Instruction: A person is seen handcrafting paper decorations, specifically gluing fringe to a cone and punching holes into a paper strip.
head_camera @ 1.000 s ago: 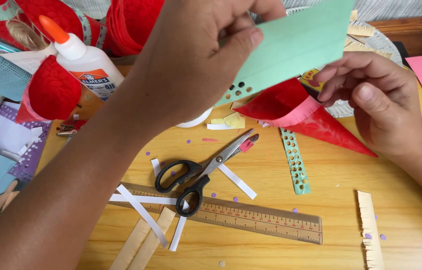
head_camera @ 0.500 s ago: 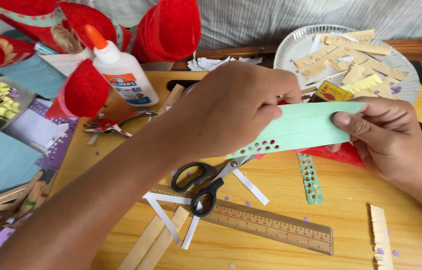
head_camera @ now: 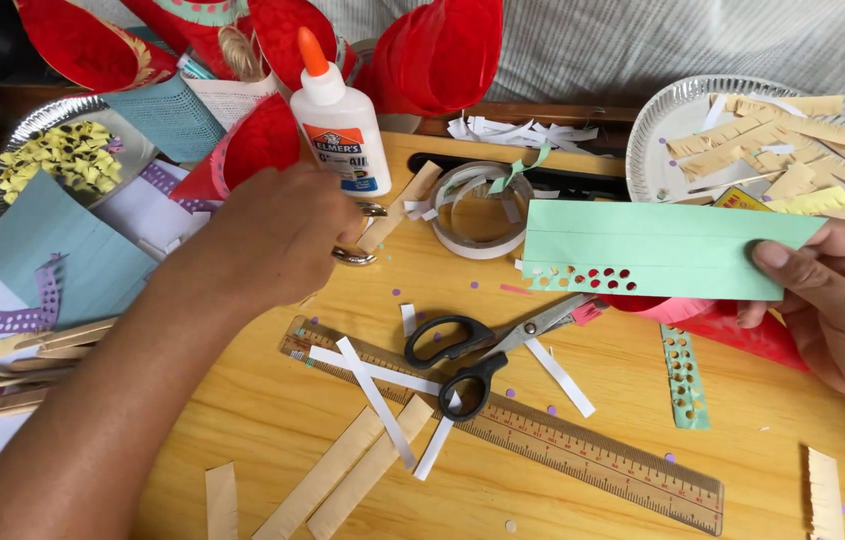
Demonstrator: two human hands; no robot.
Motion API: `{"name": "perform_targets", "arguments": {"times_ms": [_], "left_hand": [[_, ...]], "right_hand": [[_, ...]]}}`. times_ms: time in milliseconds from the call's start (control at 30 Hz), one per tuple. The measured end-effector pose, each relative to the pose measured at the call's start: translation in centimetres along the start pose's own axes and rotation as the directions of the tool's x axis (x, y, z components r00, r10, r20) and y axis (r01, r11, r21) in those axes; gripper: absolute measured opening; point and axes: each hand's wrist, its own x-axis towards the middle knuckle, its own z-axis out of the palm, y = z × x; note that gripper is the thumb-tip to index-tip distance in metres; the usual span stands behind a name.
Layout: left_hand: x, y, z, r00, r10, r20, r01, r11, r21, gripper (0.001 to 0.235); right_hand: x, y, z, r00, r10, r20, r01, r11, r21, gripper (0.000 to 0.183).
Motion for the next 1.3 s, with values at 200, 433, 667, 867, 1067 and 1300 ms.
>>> {"name": "perform_targets", "arguments": {"times_ms": [200,433,667,867,1067,1300], "left_hand": [[0.5,-0.8,2.5,0.998,0.023,-0.051,-0.023,1.0,-0.003,0.017],[-1.3,2.0,-5.5,0.989,0.05,-0.136,-0.061,0.995,-0.073,0.025],[-0.9,9.4,-11.9,0.83,0.141,-0.539,-0.459,0.72,-0.52,0.015],[4.9,17.1,-7.8,0.826,-0.107,-0.553,-0.555,0.022,-0.832,0.015],[7.2,22.2,-4.8,0.739,-0.194,-0.646,-0.647,0.065,-0.76,0.005],[8.0,23.3,-0.8,0.295,0.318,-0.901,-0.904,0.399,-0.156,0.007]], "right_hand": [[0.1,-0.3,0.4,0.999,0.016,-0.04,-0.014,0.998,0.059,0.01],[0.5,-1.2,0.9,1.0,0.01,0.0,-0.01,0.993,0.117,0.004],[0.9,-1.6,0.9,0.997,0.066,-0.043,-0.06,0.99,0.127,0.008],[1.8,-1.6,0.6,0.968,0.184,-0.172,-0.114,0.929,0.352,0.008],[2.5,-1.9,0.2,0.907,0.346,-0.24,-0.143,0.789,0.598,0.01],[2.7,-3.6,0.4,0.901,0.344,-0.264,-0.114,0.775,0.622,0.03]]}}
